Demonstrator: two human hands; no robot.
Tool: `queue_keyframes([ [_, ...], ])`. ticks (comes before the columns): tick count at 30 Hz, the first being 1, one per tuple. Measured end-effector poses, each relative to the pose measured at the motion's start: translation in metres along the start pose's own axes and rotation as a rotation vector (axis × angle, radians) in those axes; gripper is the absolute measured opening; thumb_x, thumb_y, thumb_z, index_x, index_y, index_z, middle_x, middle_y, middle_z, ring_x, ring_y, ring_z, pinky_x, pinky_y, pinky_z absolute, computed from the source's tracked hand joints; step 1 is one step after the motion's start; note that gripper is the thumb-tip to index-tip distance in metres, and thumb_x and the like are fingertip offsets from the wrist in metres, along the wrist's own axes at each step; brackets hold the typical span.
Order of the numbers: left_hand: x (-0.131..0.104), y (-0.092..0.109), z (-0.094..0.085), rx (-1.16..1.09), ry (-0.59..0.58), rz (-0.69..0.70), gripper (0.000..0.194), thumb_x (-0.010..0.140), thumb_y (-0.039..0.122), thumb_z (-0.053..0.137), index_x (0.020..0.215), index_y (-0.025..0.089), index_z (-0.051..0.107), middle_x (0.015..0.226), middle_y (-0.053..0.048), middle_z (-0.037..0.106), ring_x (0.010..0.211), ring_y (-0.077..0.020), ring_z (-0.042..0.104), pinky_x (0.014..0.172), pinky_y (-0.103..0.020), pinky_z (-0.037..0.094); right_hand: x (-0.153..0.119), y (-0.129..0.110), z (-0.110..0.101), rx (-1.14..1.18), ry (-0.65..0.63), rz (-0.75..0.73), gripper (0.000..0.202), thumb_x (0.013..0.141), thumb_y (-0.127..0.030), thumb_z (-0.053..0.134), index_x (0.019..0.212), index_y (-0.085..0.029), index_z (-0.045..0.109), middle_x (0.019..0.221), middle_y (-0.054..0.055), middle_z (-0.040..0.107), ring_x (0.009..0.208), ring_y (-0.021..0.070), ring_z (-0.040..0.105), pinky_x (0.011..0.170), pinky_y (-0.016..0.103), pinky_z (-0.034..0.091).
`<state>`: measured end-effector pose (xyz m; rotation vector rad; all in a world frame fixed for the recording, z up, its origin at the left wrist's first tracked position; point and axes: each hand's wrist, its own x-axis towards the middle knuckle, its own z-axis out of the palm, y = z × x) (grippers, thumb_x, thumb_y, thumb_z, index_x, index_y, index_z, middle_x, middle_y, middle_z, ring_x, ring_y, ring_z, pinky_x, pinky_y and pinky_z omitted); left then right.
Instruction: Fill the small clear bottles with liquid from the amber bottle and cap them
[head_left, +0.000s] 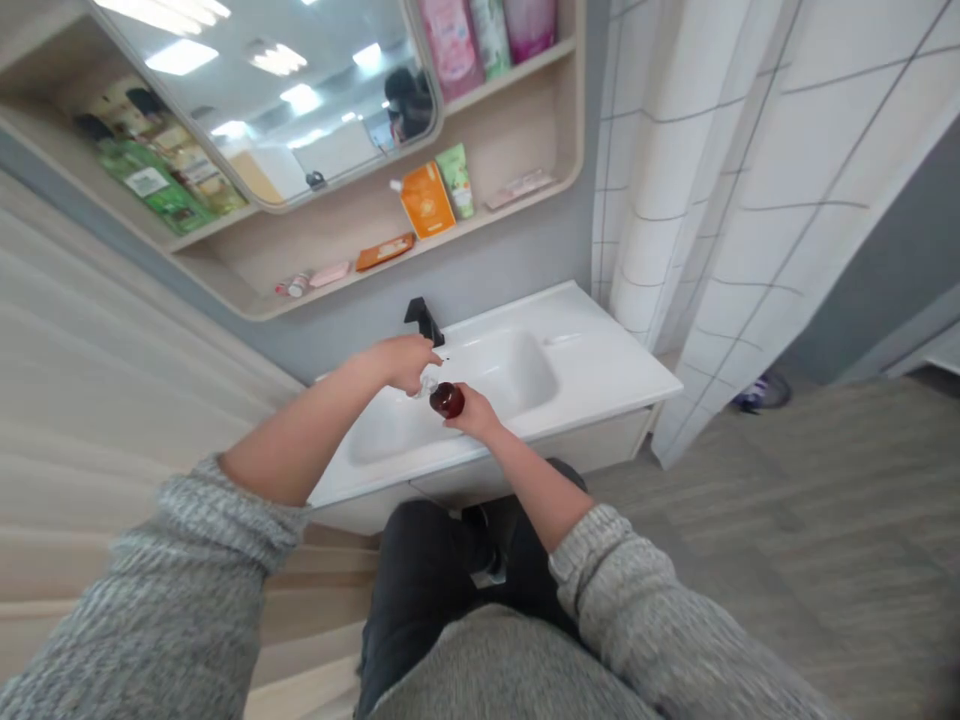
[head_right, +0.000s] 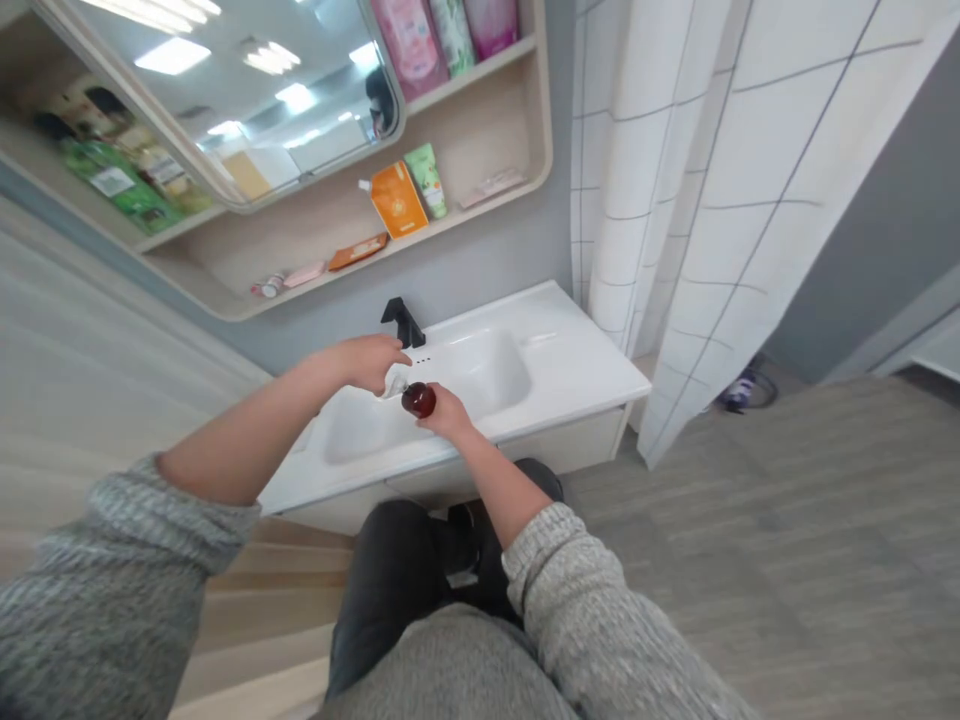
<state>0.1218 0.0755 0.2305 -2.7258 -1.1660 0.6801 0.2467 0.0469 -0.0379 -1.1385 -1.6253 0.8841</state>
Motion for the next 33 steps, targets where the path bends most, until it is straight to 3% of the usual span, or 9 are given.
queue_keyframes([
  [5,-0.010,-0.014,0.020,0.014,0.058,0.009,0.067,0.062,0.033,0.085,0.129,0.027,0.080,0.113,-0.010,0.074,0.109,-0.0329,0.070,0.095,-0.037,0.051,-0.001,-0.002,-0.003,0.016,-0.017,-0.006,0.080,0.059,-0.025,0.099,0.131,-0.026,0.066,0.120,0.004,0.079,0.112,0.0320,0.075,0.102,0.045,0.058],
  [12,-0.032,-0.036,0.065,-0.344,0.258,-0.097,0.083,0.056,0.040,0.094,0.137,0.027,0.079,0.110,-0.005,0.072,0.102,-0.0299,0.071,0.093,-0.035,0.054,-0.002,-0.005,-0.006,0.042,-0.060,-0.009,0.084,0.057,-0.026,0.100,0.133,-0.025,0.065,0.121,0.004,0.079,0.114,0.0313,0.075,0.105,0.046,0.057],
  [14,-0.037,-0.040,0.088,-0.511,0.353,-0.113,0.085,0.052,0.041,0.097,0.135,0.028,0.080,0.108,-0.004,0.072,0.099,-0.0284,0.071,0.093,-0.036,0.055,-0.002,-0.006,-0.008,0.051,-0.078,-0.001,0.086,0.057,-0.027,0.101,0.134,-0.025,0.065,0.123,0.004,0.079,0.114,0.0309,0.075,0.106,0.046,0.056],
  [17,-0.042,-0.038,0.136,-0.842,0.546,-0.188,0.087,0.049,0.042,0.100,0.132,0.027,0.079,0.110,-0.004,0.073,0.100,-0.0274,0.070,0.093,-0.038,0.057,-0.001,-0.006,-0.009,0.059,-0.090,0.016,0.086,0.057,-0.029,0.100,0.135,-0.025,0.064,0.123,0.004,0.079,0.114,0.0300,0.075,0.107,0.046,0.056],
  [21,-0.039,-0.020,0.209,-1.348,0.887,-0.421,0.084,0.052,0.042,0.100,0.128,0.023,0.070,0.109,-0.007,0.072,0.100,-0.0257,0.070,0.089,-0.040,0.058,-0.001,-0.007,-0.010,0.036,-0.076,0.020,0.085,0.056,-0.030,0.099,0.134,-0.025,0.064,0.122,0.004,0.079,0.113,0.0299,0.075,0.108,0.046,0.056],
  [23,-0.037,-0.012,0.240,-1.487,1.019,-0.543,0.080,0.054,0.042,0.097,0.124,0.023,0.064,0.107,-0.005,0.071,0.099,-0.0236,0.070,0.091,-0.041,0.059,-0.001,-0.007,-0.011,0.032,-0.058,0.040,0.086,0.055,-0.032,0.099,0.134,-0.026,0.064,0.120,0.004,0.079,0.111,0.0295,0.075,0.108,0.046,0.057],
  [28,-0.038,-0.005,0.295,-1.435,1.048,-0.734,0.075,0.055,0.040,0.096,0.117,0.025,0.057,0.110,-0.006,0.073,0.108,-0.0270,0.072,0.096,-0.044,0.057,-0.004,-0.006,-0.012,0.076,-0.014,0.093,0.081,0.056,-0.037,0.097,0.129,-0.026,0.064,0.114,0.002,0.080,0.104,0.0272,0.075,0.104,0.046,0.058],
  [33,-0.043,-0.003,0.319,-1.359,0.998,-0.820,0.068,0.060,0.041,0.097,0.112,0.026,0.056,0.112,-0.007,0.075,0.104,-0.0287,0.073,0.096,-0.047,0.057,-0.006,-0.011,-0.013,0.020,0.063,0.122,0.079,0.055,-0.041,0.097,0.126,-0.026,0.066,0.114,0.002,0.080,0.106,0.0270,0.075,0.107,0.046,0.057],
])
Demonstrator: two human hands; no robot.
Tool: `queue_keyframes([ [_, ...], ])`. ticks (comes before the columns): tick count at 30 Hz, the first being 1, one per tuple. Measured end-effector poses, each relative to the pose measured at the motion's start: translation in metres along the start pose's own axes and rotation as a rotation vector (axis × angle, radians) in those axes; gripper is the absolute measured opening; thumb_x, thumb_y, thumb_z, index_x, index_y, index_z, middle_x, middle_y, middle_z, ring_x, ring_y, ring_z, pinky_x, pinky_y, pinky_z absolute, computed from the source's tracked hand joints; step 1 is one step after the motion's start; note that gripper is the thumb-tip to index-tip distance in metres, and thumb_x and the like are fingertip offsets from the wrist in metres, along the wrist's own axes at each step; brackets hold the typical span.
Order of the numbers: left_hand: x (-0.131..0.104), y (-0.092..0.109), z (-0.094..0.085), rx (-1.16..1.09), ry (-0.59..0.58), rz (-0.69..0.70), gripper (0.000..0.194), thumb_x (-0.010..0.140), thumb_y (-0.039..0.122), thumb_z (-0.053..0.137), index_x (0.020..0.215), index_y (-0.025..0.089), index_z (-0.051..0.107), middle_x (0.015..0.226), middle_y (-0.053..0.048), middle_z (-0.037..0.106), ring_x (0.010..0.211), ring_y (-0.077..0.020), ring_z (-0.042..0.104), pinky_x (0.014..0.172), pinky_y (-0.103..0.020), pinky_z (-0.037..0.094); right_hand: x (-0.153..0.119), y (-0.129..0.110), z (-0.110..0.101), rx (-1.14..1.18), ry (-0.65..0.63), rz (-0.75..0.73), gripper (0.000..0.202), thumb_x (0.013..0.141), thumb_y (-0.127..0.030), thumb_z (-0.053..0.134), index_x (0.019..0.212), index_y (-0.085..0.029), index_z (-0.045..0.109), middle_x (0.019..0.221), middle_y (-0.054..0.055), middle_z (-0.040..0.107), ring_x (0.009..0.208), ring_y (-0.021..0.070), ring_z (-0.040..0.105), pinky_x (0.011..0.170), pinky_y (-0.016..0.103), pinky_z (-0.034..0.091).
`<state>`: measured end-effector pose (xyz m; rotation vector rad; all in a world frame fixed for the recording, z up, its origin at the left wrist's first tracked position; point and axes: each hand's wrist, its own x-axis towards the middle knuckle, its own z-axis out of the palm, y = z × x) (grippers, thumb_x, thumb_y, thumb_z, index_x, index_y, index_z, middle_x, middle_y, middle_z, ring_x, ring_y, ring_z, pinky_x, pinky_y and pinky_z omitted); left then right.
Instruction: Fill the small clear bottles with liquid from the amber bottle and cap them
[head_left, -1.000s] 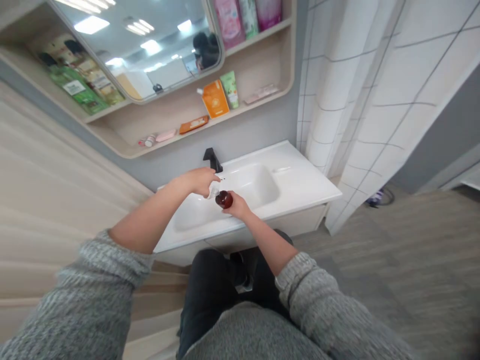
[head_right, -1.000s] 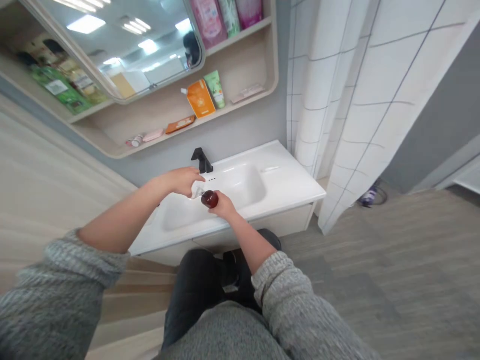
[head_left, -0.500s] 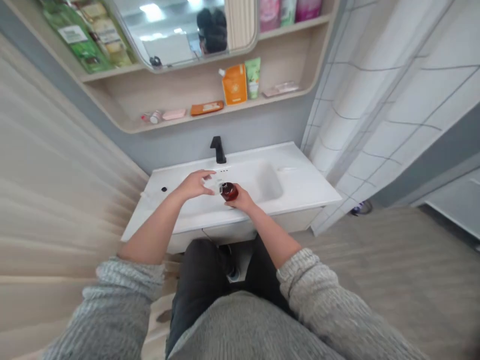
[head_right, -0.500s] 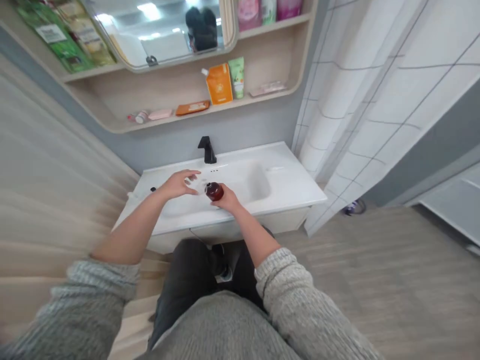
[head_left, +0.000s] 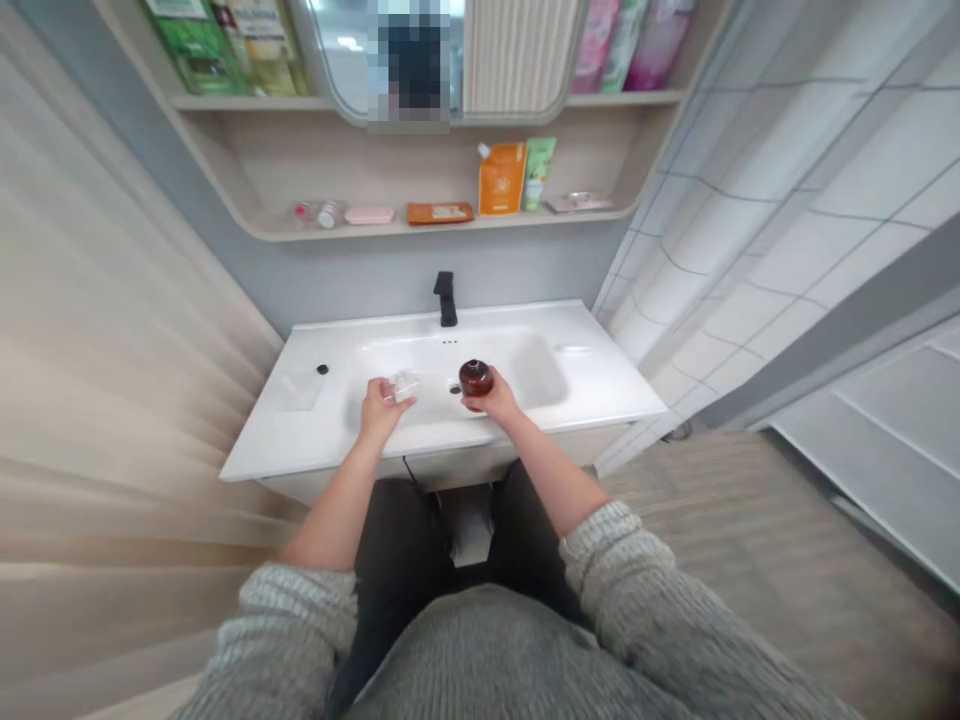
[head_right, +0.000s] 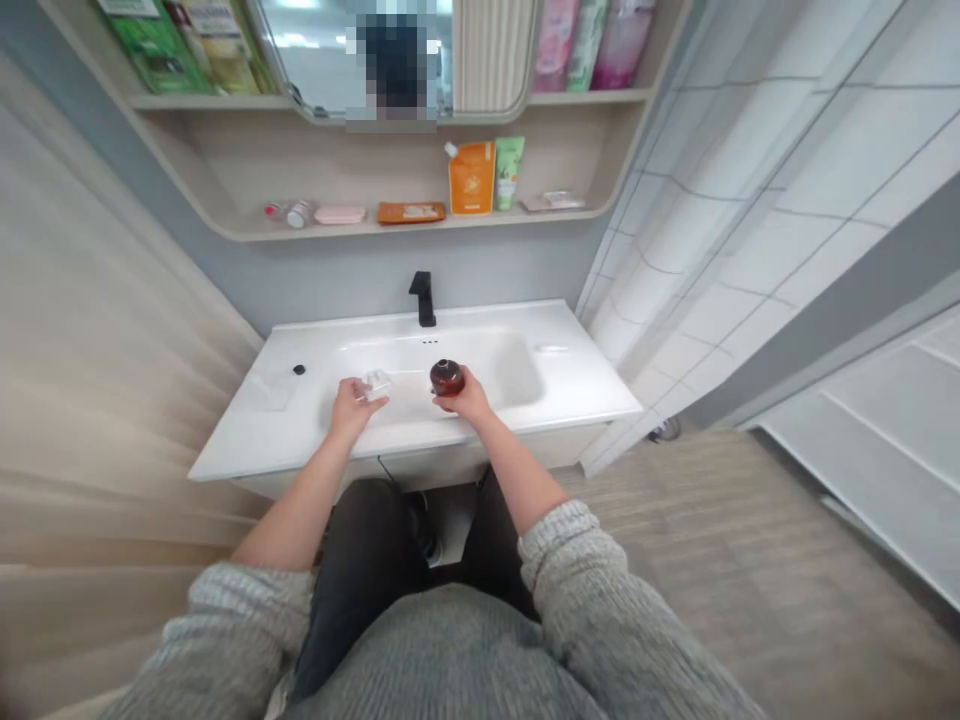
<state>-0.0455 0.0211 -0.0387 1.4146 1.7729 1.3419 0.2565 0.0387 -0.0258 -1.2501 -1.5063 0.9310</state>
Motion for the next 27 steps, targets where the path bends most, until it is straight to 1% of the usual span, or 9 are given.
queue_keyframes([
  [2,-0.002,-0.001,0.001,0.016,-0.033,0.027,0.068,0.064,0.042,0.096,0.115,0.027,0.054,0.115,-0.006,0.075,0.103,-0.0263,0.073,0.097,-0.045,0.056,0.000,-0.002,0.001,-0.009,0.053,0.032,0.079,0.053,-0.043,0.098,0.123,-0.026,0.067,0.114,0.002,0.080,0.107,0.0277,0.075,0.109,0.048,0.058],
  [4,-0.003,0.000,0.002,0.038,-0.077,0.048,0.068,0.066,0.042,0.096,0.117,0.028,0.053,0.116,-0.005,0.075,0.104,-0.0249,0.073,0.099,-0.044,0.056,0.000,-0.002,-0.001,0.051,0.105,0.067,0.080,0.052,-0.044,0.099,0.122,-0.025,0.068,0.112,0.003,0.080,0.106,0.0283,0.075,0.109,0.050,0.059],
  [7,-0.004,0.002,0.003,0.057,-0.122,0.052,0.071,0.066,0.041,0.098,0.119,0.026,0.053,0.116,-0.006,0.075,0.106,-0.0257,0.074,0.100,-0.043,0.056,0.001,0.002,-0.019,0.176,0.164,0.091,0.082,0.051,-0.044,0.100,0.124,-0.024,0.067,0.109,0.004,0.080,0.102,0.0291,0.077,0.105,0.052,0.062],
  [10,-0.004,0.002,0.003,0.053,-0.141,0.046,0.071,0.066,0.041,0.098,0.118,0.028,0.052,0.114,-0.005,0.075,0.108,-0.0272,0.075,0.099,-0.044,0.057,0.000,0.010,-0.062,0.161,0.227,0.080,0.084,0.048,-0.043,0.101,0.123,-0.025,0.066,0.107,0.004,0.080,0.100,0.0292,0.077,0.104,0.054,0.063],
  [13,-0.002,0.001,0.003,0.037,-0.152,0.045,0.071,0.066,0.041,0.098,0.118,0.029,0.052,0.114,-0.005,0.075,0.110,-0.0281,0.075,0.101,-0.045,0.057,-0.003,0.018,-0.122,0.118,0.301,0.052,0.089,0.047,-0.046,0.101,0.125,-0.024,0.065,0.112,0.006,0.080,0.101,0.0293,0.076,0.106,0.055,0.061],
  [16,-0.001,-0.001,0.005,0.012,-0.166,0.039,0.074,0.063,0.041,0.100,0.119,0.029,0.053,0.114,-0.005,0.075,0.111,-0.0294,0.075,0.101,-0.047,0.058,-0.005,0.026,-0.181,0.022,0.382,0.062,0.090,0.046,-0.049,0.101,0.124,-0.022,0.065,0.113,0.009,0.079,0.101,0.0304,0.075,0.103,0.058,0.060],
  [19,0.000,-0.002,0.005,-0.012,-0.171,0.047,0.074,0.061,0.043,0.102,0.116,0.028,0.054,0.110,-0.007,0.074,0.109,-0.0314,0.075,0.099,-0.049,0.058,-0.004,0.034,-0.225,-0.092,0.463,0.092,0.090,0.046,-0.051,0.099,0.123,-0.021,0.064,0.115,0.012,0.078,0.103,0.0315,0.075,0.099,0.057,0.061],
  [22,-0.001,-0.002,0.005,-0.029,-0.164,0.056,0.074,0.060,0.044,0.102,0.114,0.029,0.054,0.109,-0.006,0.074,0.107,-0.0316,0.076,0.100,-0.051,0.058,0.000,0.045,-0.253,-0.116,0.557,0.102,0.091,0.047,-0.049,0.097,0.126,-0.022,0.062,0.118,0.012,0.077,0.104,0.0314,0.074,0.098,0.056,0.061],
  [27,-0.002,0.000,0.004,0.003,-0.164,0.041,0.074,0.060,0.043,0.101,0.115,0.028,0.054,0.111,-0.006,0.074,0.103,-0.0293,0.075,0.095,-0.047,0.059,0.007,0.059,-0.272,-0.142,0.610,0.149,0.091,0.050,-0.047,0.096,0.129,-0.020,0.059,0.119,0.014,0.075,0.106,0.0315,0.073,0.102,0.054,0.059],
])
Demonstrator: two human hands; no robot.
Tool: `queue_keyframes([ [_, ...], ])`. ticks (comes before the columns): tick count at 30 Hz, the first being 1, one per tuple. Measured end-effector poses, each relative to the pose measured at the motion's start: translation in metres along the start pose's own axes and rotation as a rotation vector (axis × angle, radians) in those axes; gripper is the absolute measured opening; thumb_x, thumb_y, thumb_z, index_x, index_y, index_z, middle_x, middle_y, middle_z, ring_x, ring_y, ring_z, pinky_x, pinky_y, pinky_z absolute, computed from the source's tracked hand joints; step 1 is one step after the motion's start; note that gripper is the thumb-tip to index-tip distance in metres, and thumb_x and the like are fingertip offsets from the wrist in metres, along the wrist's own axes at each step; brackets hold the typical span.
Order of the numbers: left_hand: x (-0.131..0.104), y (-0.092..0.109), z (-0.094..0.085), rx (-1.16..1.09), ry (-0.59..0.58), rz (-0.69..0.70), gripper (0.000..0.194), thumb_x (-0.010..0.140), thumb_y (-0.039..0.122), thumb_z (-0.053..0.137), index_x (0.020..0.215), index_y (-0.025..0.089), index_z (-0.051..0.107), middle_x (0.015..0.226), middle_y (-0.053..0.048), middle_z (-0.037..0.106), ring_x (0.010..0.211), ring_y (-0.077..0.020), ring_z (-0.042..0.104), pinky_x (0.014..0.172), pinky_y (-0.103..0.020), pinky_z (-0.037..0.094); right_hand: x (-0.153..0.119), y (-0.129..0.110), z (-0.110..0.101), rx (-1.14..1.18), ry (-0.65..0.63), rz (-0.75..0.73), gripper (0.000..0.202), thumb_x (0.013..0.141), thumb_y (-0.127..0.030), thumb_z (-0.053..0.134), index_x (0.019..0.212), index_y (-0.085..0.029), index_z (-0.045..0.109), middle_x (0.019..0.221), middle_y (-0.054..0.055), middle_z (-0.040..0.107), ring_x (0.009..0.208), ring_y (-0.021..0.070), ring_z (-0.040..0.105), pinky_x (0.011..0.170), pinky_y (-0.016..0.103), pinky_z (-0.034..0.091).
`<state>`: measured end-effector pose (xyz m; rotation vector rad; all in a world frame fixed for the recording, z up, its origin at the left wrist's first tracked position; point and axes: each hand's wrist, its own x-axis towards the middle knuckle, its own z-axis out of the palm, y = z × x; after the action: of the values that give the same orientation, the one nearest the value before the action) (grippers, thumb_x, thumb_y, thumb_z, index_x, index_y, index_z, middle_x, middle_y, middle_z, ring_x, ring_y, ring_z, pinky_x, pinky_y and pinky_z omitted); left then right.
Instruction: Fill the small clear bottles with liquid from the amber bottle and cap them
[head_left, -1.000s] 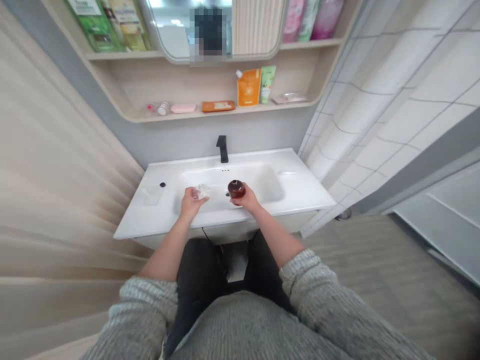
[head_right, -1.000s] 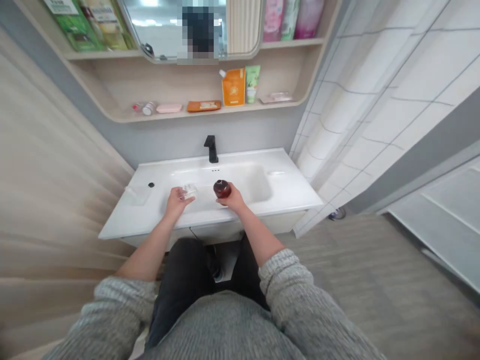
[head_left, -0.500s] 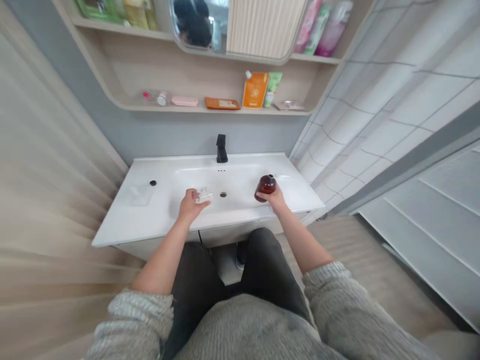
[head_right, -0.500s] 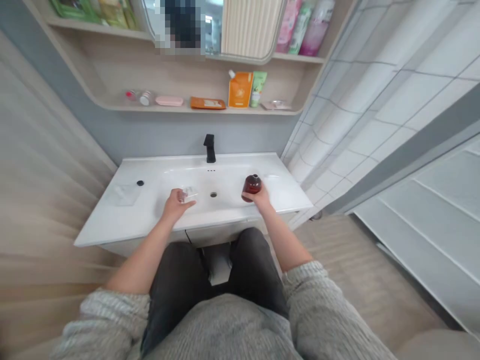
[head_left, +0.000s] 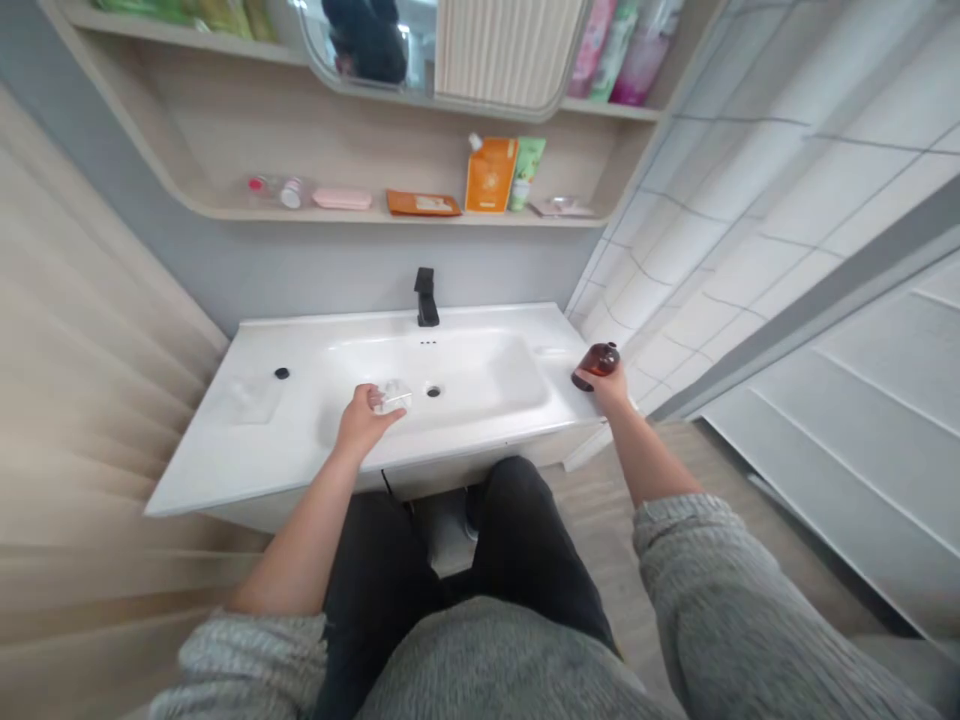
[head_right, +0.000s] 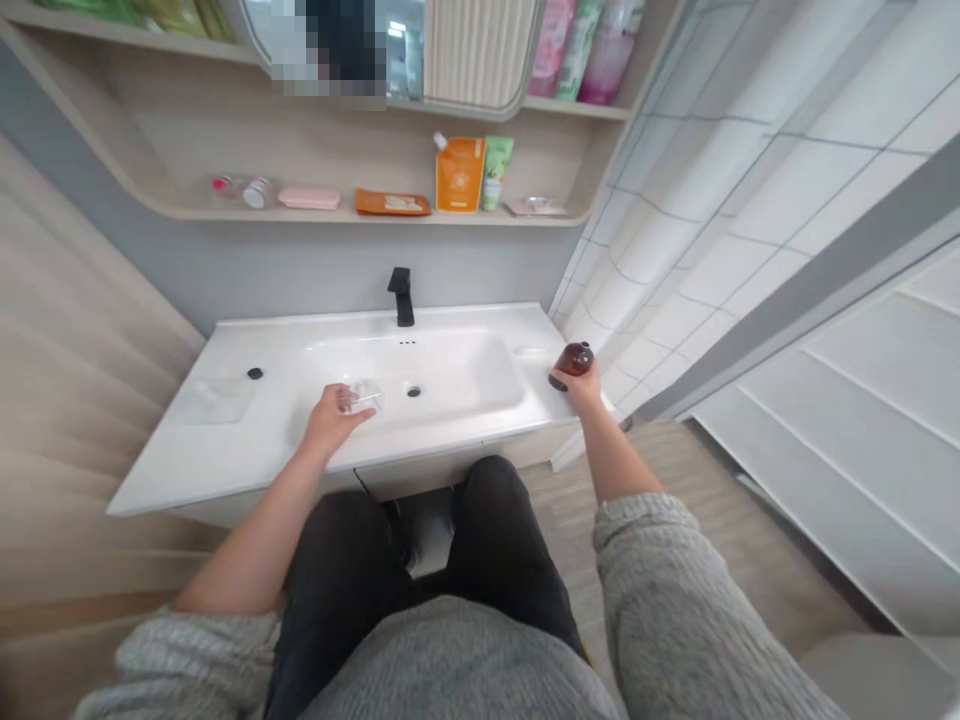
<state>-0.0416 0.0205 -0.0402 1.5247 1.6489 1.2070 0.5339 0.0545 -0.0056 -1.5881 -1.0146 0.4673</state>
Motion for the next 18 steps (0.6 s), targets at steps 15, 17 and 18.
queue_keyframes([
  [15,-0.001,0.002,0.001,0.043,0.020,0.027,0.071,0.061,0.045,0.099,0.114,0.029,0.055,0.114,-0.006,0.076,0.105,-0.0297,0.073,0.099,-0.047,0.056,-0.033,-0.070,0.064,-0.740,-0.368,-0.460,0.061,0.093,-0.042,0.067,0.148,-0.016,0.060,0.145,0.025,0.063,0.120,0.0379,0.069,0.111,0.052,0.054],
  [17,-0.002,0.003,0.001,0.045,0.018,0.016,0.071,0.062,0.044,0.099,0.115,0.029,0.054,0.114,-0.006,0.075,0.106,-0.0295,0.074,0.100,-0.047,0.057,-0.021,-0.074,0.093,-0.800,-0.406,-0.371,0.068,0.090,-0.041,0.071,0.152,-0.013,0.059,0.151,0.031,0.057,0.117,0.0396,0.071,0.108,0.053,0.054],
  [18,-0.002,0.004,0.001,0.044,0.018,0.014,0.072,0.062,0.044,0.099,0.115,0.029,0.054,0.113,-0.006,0.075,0.106,-0.0294,0.074,0.100,-0.047,0.057,-0.014,-0.075,0.104,-0.816,-0.405,-0.341,0.071,0.089,-0.040,0.072,0.152,-0.010,0.058,0.150,0.034,0.056,0.115,0.0403,0.072,0.107,0.054,0.054],
])
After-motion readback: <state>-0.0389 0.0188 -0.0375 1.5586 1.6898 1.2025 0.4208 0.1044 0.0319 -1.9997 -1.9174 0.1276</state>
